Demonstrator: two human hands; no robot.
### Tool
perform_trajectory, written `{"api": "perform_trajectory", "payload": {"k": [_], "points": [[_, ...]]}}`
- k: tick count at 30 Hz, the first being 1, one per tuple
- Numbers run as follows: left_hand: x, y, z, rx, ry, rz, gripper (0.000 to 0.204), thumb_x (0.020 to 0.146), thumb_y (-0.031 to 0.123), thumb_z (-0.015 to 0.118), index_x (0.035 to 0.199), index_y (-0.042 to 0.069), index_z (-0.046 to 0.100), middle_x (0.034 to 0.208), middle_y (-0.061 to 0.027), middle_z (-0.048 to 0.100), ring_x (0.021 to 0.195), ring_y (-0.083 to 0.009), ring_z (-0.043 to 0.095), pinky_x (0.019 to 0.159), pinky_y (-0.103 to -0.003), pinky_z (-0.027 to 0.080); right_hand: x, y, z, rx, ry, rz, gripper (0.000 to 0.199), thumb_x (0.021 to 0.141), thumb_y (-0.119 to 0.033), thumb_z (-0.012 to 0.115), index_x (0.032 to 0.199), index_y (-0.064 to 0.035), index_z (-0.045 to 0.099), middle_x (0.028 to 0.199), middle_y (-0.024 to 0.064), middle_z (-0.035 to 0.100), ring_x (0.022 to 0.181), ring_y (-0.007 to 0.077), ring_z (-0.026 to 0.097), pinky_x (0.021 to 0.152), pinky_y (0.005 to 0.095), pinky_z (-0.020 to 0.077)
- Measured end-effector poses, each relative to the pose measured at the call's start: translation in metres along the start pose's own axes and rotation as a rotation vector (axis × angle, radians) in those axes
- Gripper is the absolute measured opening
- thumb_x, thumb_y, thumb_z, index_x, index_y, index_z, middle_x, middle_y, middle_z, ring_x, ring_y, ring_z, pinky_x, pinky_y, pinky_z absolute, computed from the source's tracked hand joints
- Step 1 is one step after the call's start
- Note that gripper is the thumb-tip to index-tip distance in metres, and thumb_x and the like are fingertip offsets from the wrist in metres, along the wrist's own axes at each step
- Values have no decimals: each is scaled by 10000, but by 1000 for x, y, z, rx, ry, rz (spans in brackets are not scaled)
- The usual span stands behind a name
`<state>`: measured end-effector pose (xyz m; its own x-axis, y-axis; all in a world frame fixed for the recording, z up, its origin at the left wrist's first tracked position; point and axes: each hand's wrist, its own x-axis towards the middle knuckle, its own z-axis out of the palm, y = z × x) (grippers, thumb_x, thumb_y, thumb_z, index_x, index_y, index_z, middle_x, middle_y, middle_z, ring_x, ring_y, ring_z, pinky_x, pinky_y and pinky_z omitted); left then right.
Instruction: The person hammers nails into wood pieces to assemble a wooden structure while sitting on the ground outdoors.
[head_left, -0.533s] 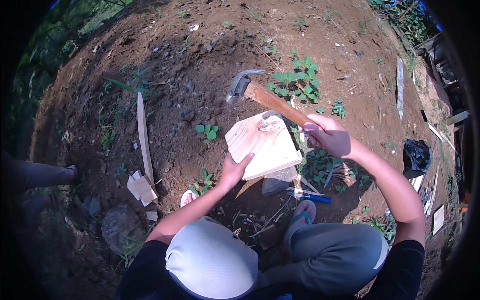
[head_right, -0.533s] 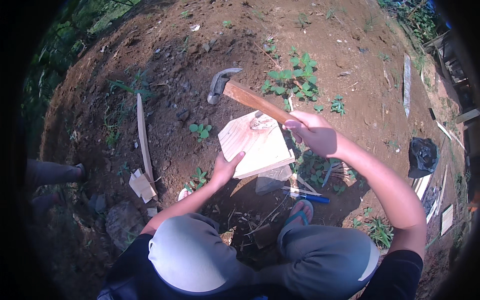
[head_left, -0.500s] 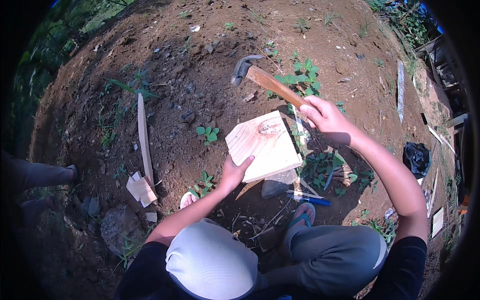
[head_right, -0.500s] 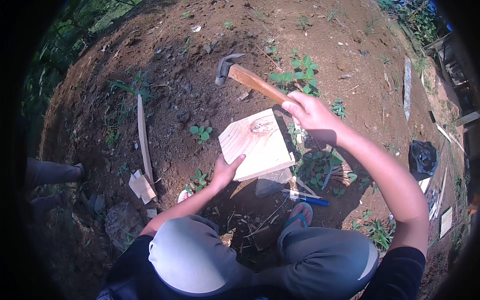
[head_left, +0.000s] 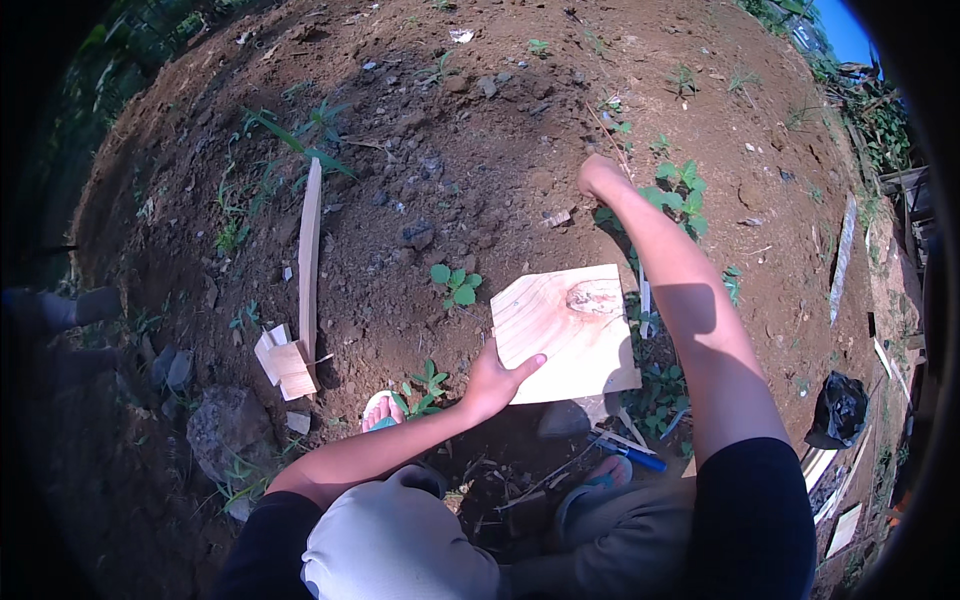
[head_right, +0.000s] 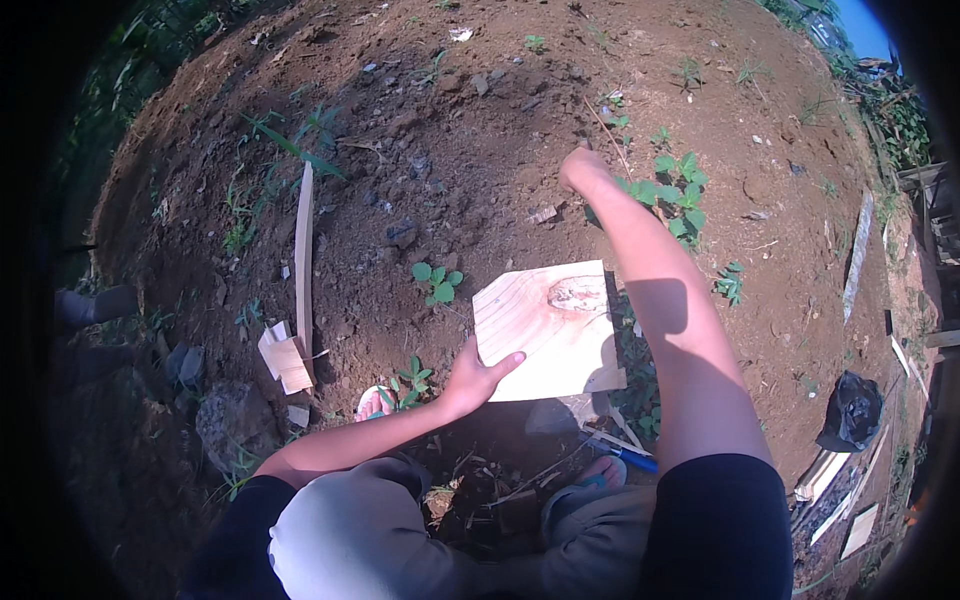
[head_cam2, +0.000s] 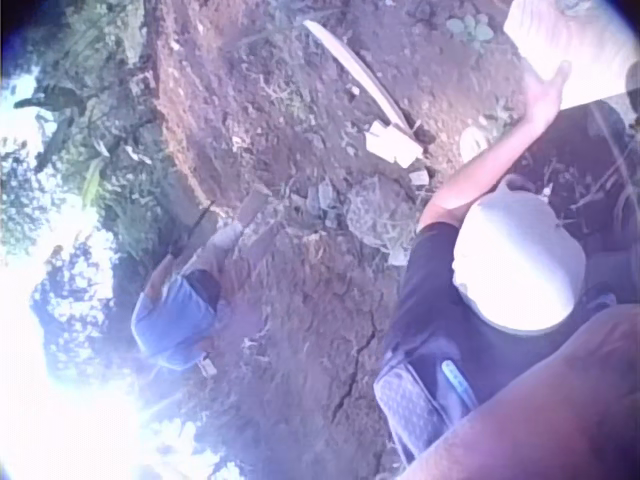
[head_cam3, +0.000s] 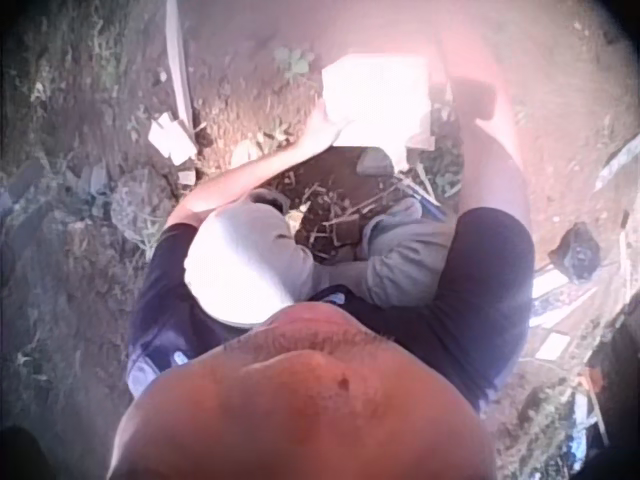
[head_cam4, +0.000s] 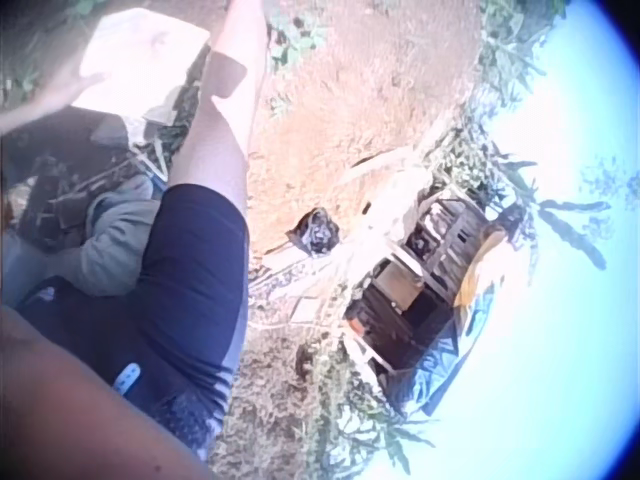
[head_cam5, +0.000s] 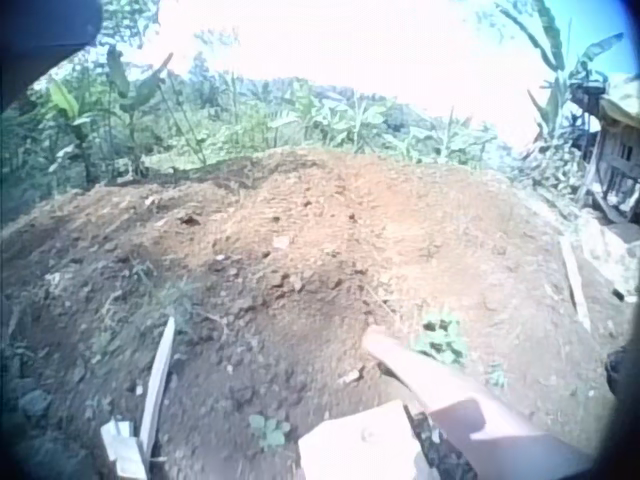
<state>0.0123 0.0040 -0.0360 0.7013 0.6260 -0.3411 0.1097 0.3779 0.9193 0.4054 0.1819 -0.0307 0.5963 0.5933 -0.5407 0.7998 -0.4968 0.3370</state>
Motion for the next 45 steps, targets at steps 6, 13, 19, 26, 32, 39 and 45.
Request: {"api": "perform_trajectory", "payload": {"k": [6,13,19,26,32,39,45], "points": [[-16,-16,-14,-91,128,46,622,906,202,795,1324,-117,462,1294,-205,638,1201,-232,623,1039,-357,486,-97,-22,-52,552,219,-184,366,822,-72,590,1115,133,666,1051,338,692,1016,415,708,855,453,563],[-14,-13,-20,-84,54,20,633,919,169,778,1371,-111,436,1354,-196,601,1241,-219,588,1073,-353,452,-62,-17,-33,678,418,85,373,859,-150,671,1162,68,687,1182,301,680,1109,396,683,930,447,558],[-5,-17,-2,-63,67,85,586,923,173,774,1351,-106,489,1319,-185,632,1206,-220,610,1053,-349,464,-15,-27,4,674,204,164,411,886,-163,684,1235,52,666,1306,267,639,1234,358,631,1046,415,512],[-15,-24,-20,-77,85,48,591,926,179,772,1357,-101,480,1309,-179,632,1201,-213,610,1047,-348,467,-92,-32,-6,695,417,-87,347,858,-108,617,1186,-16,683,1090,266,708,1058,402,691,934,468,545],[-11,-17,-13,-90,103,64,631,901,215,802,1316,-122,467,1281,-208,641,1196,-231,624,1036,-354,483,-37,-20,-11,751,458,70,359,863,-120,623,1195,5,682,1126,277,701,1092,407,679,943,465,539],[-12,-13,-10,-97,98,-6,659,884,206,819,1324,-119,451,1290,-217,635,1209,-241,622,1049,-364,479,12,-40,-53,684,415,15,350,866,-147,666,1171,23,694,1154,284,692,1107,398,679,954,447,548],[-17,-24,-17,-51,159,2,668,882,231,822,1319,-111,449,1279,-222,641,1200,-245,629,1034,-366,490,-67,-69,-27,657,461,-186,425,878,-123,621,1294,-40,642,1105,277,702,1082,413,679,947,466,541]]}}
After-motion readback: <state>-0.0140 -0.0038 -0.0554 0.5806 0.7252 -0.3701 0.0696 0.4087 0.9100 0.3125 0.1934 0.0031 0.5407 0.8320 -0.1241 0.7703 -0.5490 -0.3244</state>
